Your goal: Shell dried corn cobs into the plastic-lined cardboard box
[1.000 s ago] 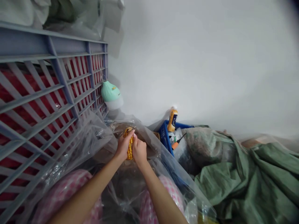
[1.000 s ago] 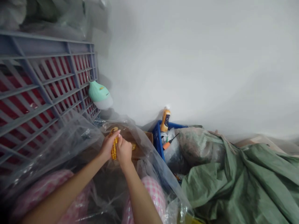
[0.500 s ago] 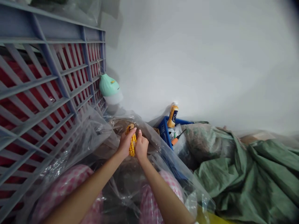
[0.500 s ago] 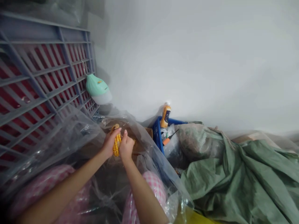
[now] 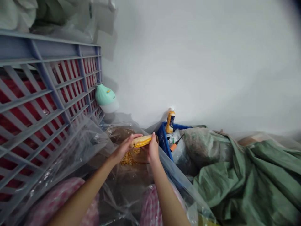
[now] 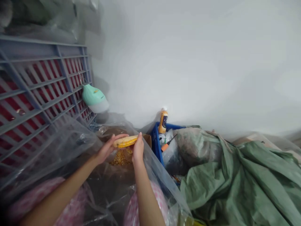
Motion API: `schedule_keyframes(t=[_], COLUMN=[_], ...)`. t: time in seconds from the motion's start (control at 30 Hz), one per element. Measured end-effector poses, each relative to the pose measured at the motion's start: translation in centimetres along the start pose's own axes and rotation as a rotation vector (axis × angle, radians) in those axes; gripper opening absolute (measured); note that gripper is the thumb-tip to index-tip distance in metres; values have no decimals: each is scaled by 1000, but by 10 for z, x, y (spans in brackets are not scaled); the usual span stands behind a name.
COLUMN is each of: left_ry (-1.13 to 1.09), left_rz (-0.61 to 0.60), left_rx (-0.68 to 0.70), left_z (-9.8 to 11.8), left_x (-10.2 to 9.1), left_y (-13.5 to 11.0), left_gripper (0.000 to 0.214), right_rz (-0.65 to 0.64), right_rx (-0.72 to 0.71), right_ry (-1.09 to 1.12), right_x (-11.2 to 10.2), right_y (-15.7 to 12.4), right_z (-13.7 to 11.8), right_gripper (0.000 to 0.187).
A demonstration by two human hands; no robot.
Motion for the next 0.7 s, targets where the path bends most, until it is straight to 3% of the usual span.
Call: schedule_keyframes(t=[0.07,0.17,0.27,0.37,0.43,0.6,0.7], left_ry=[-55,61,259,491,580,674,655], left_rz=[-34,62,250,444,481,428,472], left_rx=[-231,-323,-250,-2,120,87,25], left_z=[-16,-35,-50,-44,-41,-49,-54], left_x=[4,-2,-15,-20,-15,-6,-10], left_y=[-3,-3,-2,-5,-8,-8,-7], left_gripper=[58,48,42,35,28,35,42], right_rz=[66,86,63,73,118,250,274], right_rx=[-95,-237,-249,-124,-70,-15,-9], right_ry=[-34,-109,-139,-74,-47,-23,-19], right_x=[-11,-13,-4,2,3,-2,-1], right_y=[2,-5,-10,-5,2,18,22], right_z=[-12,-25,-22,-5,5,19,22], right_gripper=[44,38,41,55,62,64,60])
Point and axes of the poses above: each hand's wrist, its own y-axis towards the middle knuckle, its own x-axis out of the palm, z = x × y, the point moved 7 cm from there along y, towards the middle knuckle, and after that the axes turned 2 degrees about -y, right-handed, at the moved point
